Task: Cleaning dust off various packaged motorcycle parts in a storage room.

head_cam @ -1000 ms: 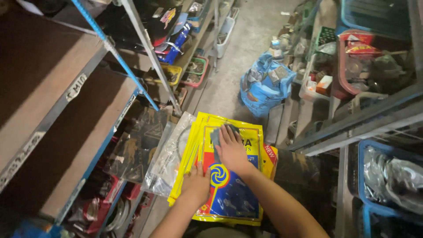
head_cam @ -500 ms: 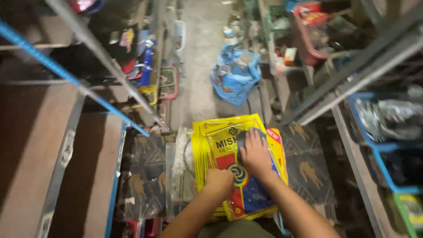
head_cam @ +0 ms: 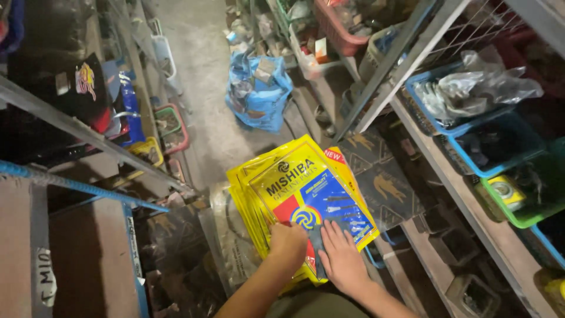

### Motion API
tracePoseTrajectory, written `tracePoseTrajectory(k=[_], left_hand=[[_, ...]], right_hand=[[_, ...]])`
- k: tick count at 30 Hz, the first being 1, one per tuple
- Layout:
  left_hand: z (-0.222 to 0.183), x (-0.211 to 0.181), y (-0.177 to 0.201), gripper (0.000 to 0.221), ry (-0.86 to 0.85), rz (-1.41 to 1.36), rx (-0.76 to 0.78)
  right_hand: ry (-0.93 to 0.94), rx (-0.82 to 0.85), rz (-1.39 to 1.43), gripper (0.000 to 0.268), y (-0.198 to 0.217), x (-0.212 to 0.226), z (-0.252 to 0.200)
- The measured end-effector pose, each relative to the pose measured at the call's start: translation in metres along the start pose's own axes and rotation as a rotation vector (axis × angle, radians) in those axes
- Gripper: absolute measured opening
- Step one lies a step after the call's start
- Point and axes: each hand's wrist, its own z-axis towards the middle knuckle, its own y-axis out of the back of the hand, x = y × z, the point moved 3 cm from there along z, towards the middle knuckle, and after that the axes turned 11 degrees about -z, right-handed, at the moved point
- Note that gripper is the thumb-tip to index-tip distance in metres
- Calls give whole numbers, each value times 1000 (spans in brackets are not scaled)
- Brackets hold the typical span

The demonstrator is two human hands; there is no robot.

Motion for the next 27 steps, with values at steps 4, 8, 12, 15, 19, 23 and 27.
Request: tracePoseTrajectory(k=[4,8,12,15,19,23,27], left_hand=[[6,-3,-20,27,63,-61,47],[3,-10,2,50,113,-77,190],[10,-12,-20,53,211,-131,101],[8,-13,-20,52,297,-154,107],[13,-13,-17,55,417,-227,34],[8,-24,2,63,518,-201,150],[6,-32,3,69,635,-291,228]], right_hand=[[-20,31,-3,65,-10,-10,10],[-89,-44,-86,67,-28,-41,52],[-23,-164,-147,69,-39,-67,108],[104,-77,-65,67,-28,-75,151],[310,-143,-69,68,-54,-76,192],[416,-267,-37,66,-54,-65,213],[526,-214,-75,67,-68,-43,226]])
